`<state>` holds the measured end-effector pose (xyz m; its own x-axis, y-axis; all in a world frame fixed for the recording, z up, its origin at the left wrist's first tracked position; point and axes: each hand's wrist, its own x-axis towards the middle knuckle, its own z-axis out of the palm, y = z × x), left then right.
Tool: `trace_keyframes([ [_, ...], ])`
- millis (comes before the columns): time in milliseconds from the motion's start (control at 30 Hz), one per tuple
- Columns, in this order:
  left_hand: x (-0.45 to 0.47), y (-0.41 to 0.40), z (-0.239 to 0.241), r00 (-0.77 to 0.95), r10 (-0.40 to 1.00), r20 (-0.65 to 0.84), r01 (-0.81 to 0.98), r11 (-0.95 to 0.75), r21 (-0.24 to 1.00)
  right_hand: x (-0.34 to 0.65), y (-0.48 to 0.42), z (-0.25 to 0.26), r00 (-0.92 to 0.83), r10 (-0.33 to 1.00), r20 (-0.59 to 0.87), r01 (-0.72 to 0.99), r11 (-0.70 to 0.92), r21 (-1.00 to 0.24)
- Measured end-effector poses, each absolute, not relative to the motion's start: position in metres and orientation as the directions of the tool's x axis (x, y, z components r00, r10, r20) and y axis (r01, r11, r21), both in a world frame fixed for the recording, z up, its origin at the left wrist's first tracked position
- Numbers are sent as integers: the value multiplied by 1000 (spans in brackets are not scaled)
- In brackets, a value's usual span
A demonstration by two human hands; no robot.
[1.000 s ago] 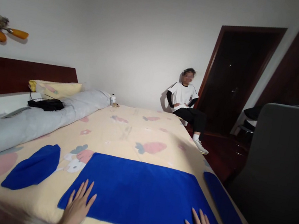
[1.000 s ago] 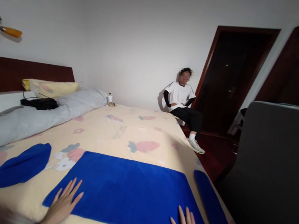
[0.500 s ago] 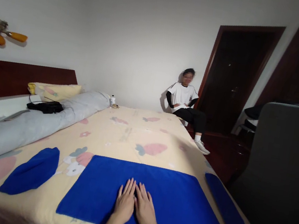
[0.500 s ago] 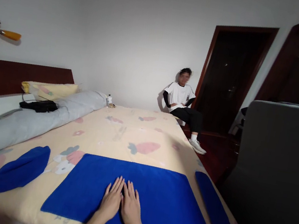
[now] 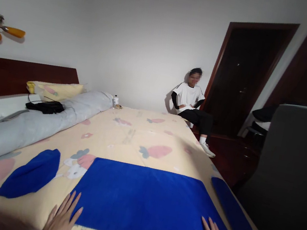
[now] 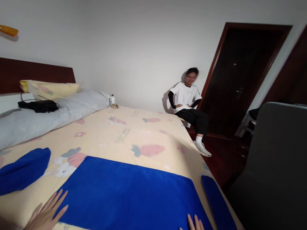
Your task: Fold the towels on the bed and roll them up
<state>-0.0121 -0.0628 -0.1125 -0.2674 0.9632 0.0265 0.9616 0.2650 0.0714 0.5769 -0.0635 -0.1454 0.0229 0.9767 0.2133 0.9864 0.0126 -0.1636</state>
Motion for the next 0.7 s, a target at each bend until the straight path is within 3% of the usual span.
trace_keyframes([
  [100, -5, -61, -115, -318, 946, 67, 948, 316, 42, 574, -60, -145, 23, 962, 271, 988, 20, -153],
  [200, 50, -42, -107, -155, 981, 115, 986, 147, 72, 513, -36, -127, 53, 933, 357, 965, 44, -257],
  [333, 152, 8, -93, 197, 969, 148, 955, -224, 195, 400, 16, -100, -298, 920, 253, 834, 380, -400],
  [400, 187, 37, -92, 288, 949, 127, 927, -310, 213, 362, 43, -94, -384, 900, 207, 798, 436, -415],
  [567, 189, 93, -97, 290, 953, 83, 936, -301, 183, 364, 88, -91, -322, 930, 178, 850, 367, -378],
  [700, 125, 113, -91, 110, 992, 59, 986, -117, 121, 436, 100, -93, -162, 975, 150, 922, 204, -331],
])
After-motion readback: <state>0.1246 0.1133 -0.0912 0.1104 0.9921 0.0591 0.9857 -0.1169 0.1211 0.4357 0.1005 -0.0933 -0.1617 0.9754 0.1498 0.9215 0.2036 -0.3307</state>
